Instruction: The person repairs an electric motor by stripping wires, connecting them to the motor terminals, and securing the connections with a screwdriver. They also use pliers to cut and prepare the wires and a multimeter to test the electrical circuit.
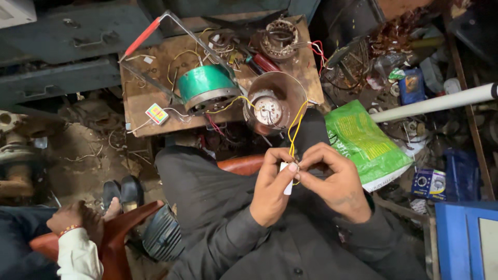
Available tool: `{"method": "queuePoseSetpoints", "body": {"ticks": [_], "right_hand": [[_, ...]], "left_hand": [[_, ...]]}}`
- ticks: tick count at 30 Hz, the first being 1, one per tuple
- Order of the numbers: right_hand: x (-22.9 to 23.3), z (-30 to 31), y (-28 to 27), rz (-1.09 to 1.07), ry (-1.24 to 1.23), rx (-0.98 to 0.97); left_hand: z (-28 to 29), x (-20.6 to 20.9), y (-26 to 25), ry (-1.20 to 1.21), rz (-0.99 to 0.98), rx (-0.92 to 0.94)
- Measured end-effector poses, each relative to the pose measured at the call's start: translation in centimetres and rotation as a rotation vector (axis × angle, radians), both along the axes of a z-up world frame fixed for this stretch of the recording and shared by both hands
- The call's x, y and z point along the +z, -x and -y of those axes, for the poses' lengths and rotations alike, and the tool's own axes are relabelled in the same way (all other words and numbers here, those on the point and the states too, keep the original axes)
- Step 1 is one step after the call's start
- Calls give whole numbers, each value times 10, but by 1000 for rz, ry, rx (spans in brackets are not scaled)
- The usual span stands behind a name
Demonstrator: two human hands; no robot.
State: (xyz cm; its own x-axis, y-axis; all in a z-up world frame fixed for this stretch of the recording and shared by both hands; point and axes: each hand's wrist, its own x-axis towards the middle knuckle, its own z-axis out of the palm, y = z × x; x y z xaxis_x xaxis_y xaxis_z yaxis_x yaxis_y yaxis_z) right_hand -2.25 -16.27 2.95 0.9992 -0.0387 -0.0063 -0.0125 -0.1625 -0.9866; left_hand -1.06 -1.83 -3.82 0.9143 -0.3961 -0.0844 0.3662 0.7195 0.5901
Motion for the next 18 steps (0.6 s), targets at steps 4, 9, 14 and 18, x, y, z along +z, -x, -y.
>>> {"method": "queuePoseSetpoints", "body": {"ticks": [4, 9, 14, 18], "right_hand": [[5, 0, 12, 88, 230, -29], [1, -2, 20, 135, 312, -141], [3, 9, 19, 112, 172, -48], [5, 17, 16, 128, 249, -6]], "left_hand": [[0, 6, 6, -90, 10, -18], [7, 13, -1, -125, 17, 20], [5, 17, 2, -174, 87, 14], [5, 17, -1, -132, 42, -52]]}}
